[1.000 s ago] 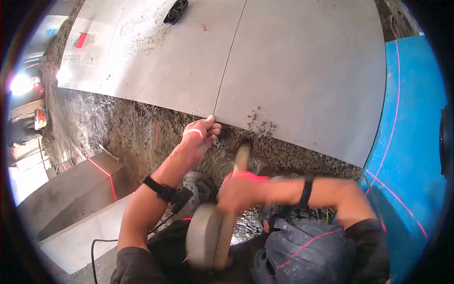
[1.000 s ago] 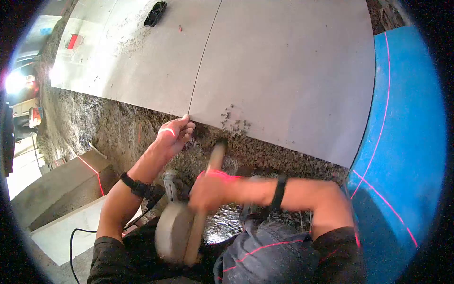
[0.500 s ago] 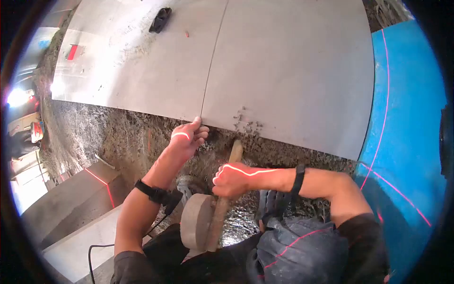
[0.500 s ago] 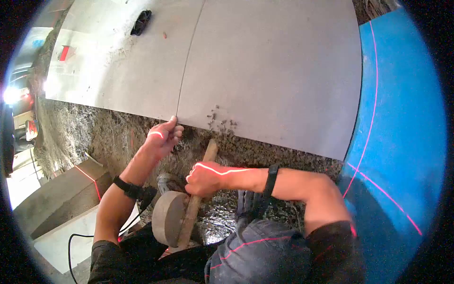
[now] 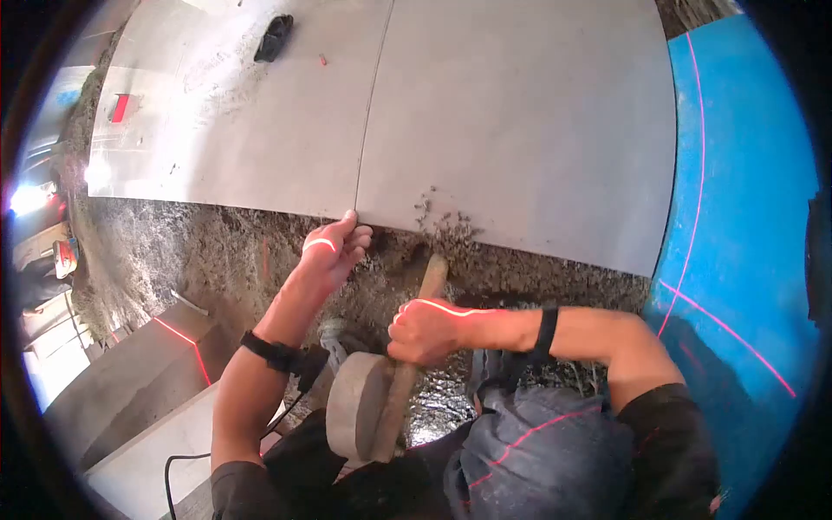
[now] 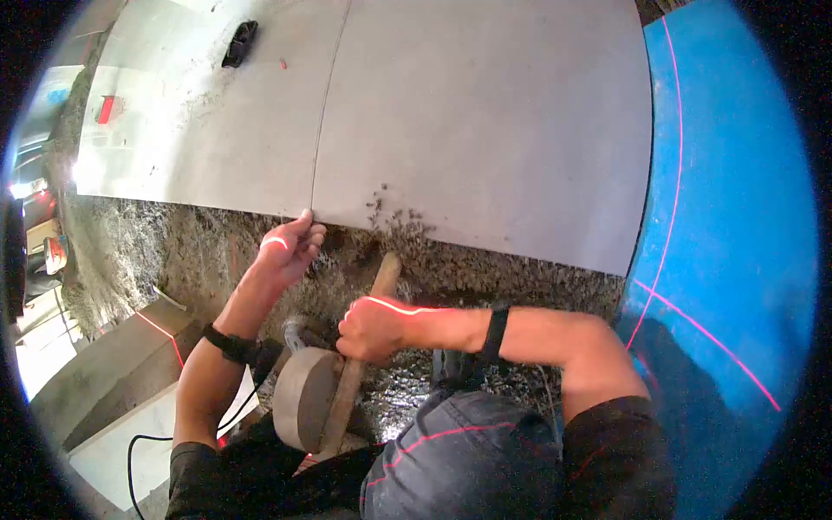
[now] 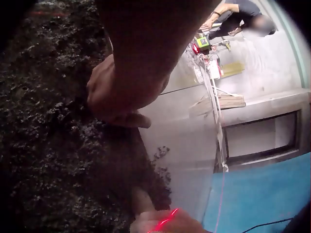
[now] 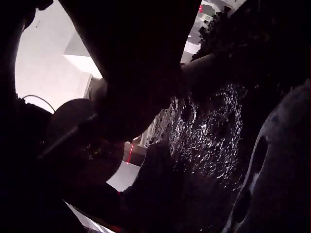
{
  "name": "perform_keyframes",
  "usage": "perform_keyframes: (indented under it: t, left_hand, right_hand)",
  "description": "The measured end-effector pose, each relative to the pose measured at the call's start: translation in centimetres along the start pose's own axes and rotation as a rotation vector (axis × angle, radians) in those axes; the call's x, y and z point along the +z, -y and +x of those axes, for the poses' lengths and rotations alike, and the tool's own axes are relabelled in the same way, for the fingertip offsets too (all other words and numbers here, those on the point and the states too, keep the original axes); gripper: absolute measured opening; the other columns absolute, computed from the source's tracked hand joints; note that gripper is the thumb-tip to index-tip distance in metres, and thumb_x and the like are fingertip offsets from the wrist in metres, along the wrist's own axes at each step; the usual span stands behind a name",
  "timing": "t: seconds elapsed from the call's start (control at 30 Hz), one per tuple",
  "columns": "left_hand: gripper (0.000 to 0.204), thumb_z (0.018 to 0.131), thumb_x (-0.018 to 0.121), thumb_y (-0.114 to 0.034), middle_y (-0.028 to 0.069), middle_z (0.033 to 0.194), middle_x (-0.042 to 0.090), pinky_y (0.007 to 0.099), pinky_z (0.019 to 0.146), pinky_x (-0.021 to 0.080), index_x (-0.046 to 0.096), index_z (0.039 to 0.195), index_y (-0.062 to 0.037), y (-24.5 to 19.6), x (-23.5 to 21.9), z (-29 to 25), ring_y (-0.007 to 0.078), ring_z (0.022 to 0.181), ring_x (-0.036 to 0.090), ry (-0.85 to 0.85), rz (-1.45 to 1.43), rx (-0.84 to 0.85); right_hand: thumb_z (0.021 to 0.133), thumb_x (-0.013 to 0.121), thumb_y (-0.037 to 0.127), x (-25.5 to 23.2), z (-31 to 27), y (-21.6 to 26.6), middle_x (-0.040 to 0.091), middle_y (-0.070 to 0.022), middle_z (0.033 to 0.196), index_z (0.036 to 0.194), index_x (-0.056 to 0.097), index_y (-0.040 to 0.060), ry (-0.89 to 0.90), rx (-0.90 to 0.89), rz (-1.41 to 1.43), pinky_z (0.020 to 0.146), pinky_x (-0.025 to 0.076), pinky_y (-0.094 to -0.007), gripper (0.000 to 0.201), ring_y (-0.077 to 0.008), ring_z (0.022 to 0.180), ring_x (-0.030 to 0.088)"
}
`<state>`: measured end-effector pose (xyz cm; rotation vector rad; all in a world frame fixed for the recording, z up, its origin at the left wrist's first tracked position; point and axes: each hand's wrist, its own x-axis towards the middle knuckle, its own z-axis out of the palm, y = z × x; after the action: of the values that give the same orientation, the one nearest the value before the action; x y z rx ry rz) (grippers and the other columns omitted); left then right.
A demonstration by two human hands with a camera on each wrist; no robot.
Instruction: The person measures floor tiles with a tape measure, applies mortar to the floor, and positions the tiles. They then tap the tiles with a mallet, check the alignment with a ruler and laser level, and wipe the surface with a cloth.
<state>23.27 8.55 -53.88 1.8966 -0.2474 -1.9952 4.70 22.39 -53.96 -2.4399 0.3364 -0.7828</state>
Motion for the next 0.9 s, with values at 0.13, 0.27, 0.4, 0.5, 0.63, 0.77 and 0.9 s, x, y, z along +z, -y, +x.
perform_keyframes:
  t: [0.13, 0.27, 0.4, 0.5, 0.63, 0.77, 0.9]
  left_hand:
    - [0.024, 0.103, 0.061, -0.026, 0.0093, 0.086, 0.071, 0.0274, 0.057, 0.053, 0.064, 0.101, -0.0024, -0.3, 0.4, 0.1, 0.0152, 0.066, 0.065, -0.034, 0.020, -0.017]
    - [0.024, 0.102, 0.061, -0.026, 0.0087, 0.086, 0.071, 0.0275, 0.057, 0.053, 0.064, 0.100, -0.0024, -0.4, 0.5, 0.0, 0.0152, 0.066, 0.064, -0.102, 0.039, -0.048]
    - [0.023, 0.102, 0.062, -0.026, 0.0080, 0.086, 0.070, 0.0272, 0.056, 0.052, 0.063, 0.099, -0.0027, 0.7, -0.5, 0.0, 0.0148, 0.066, 0.063, -0.071, 0.016, -0.038]
    - [0.024, 0.102, 0.063, -0.028, 0.0045, 0.081, 0.067, 0.0251, 0.054, 0.049, 0.061, 0.095, -0.0057, -0.5, 0.9, -0.1, 0.0120, 0.063, 0.059, -0.146, 0.042, -0.059]
    - [0.022, 0.101, 0.063, -0.027, 0.0046, 0.082, 0.066, 0.0250, 0.054, 0.049, 0.061, 0.096, -0.0061, -1.0, 0.7, -0.2, 0.0122, 0.063, 0.059, -0.090, 0.022, -0.048]
    - [0.020, 0.101, 0.063, -0.026, 0.0044, 0.082, 0.067, 0.0254, 0.054, 0.050, 0.061, 0.096, -0.0070, -0.6, 0.8, -0.4, 0.0117, 0.063, 0.059, -0.093, 0.018, -0.040]
    - [0.020, 0.101, 0.063, -0.025, 0.0060, 0.084, 0.068, 0.0256, 0.054, 0.049, 0.062, 0.096, -0.0052, -0.7, 0.4, -0.1, 0.0125, 0.064, 0.061, -0.053, -0.018, -0.010]
  right_hand:
    - [0.074, 0.064, 0.028, -1.1, 2.9, 3.8, 0.055, -0.0041, 0.064, 0.068, 0.053, 0.0104, -0.089, -0.050, 0.102, 0.053, 0.047, -0.0404, 0.021, -0.0242, 0.059, 0.061]
    - [0.077, 0.063, 0.026, 0.0, 3.6, 2.3, 0.063, -0.0080, 0.066, 0.069, 0.060, 0.0093, 0.048, -0.215, 0.280, 0.055, 0.053, -0.0436, 0.019, -0.0287, 0.063, 0.067]
    - [0.077, 0.063, 0.029, 1.1, 2.2, -2.4, 0.062, -0.0065, 0.069, 0.070, 0.058, 0.0107, 0.232, -0.168, 0.116, 0.057, 0.052, -0.0423, 0.020, -0.0288, 0.066, 0.066]
    - [0.077, 0.063, 0.029, -0.1, 3.5, 0.2, 0.063, -0.0078, 0.067, 0.070, 0.060, 0.0100, 0.173, -0.171, 0.158, 0.056, 0.053, -0.0435, 0.020, -0.0296, 0.064, 0.067]
    - [0.075, 0.064, 0.027, 0.7, 5.3, 4.6, 0.064, -0.0094, 0.067, 0.069, 0.061, 0.0097, -0.011, -0.304, 0.286, 0.054, 0.053, -0.0441, 0.019, -0.0301, 0.064, 0.068]
    - [0.076, 0.064, 0.027, 1.3, 3.4, -4.4, 0.064, -0.0089, 0.067, 0.067, 0.060, 0.0100, 0.167, -0.254, 0.155, 0.054, 0.053, -0.0440, 0.019, -0.0295, 0.065, 0.069]
    - [0.073, 0.064, 0.028, 1.5, 4.3, -1.0, 0.056, -0.0047, 0.064, 0.066, 0.053, 0.0117, -0.077, -0.230, 0.108, 0.052, 0.047, -0.0411, 0.021, -0.0241, 0.059, 0.062]
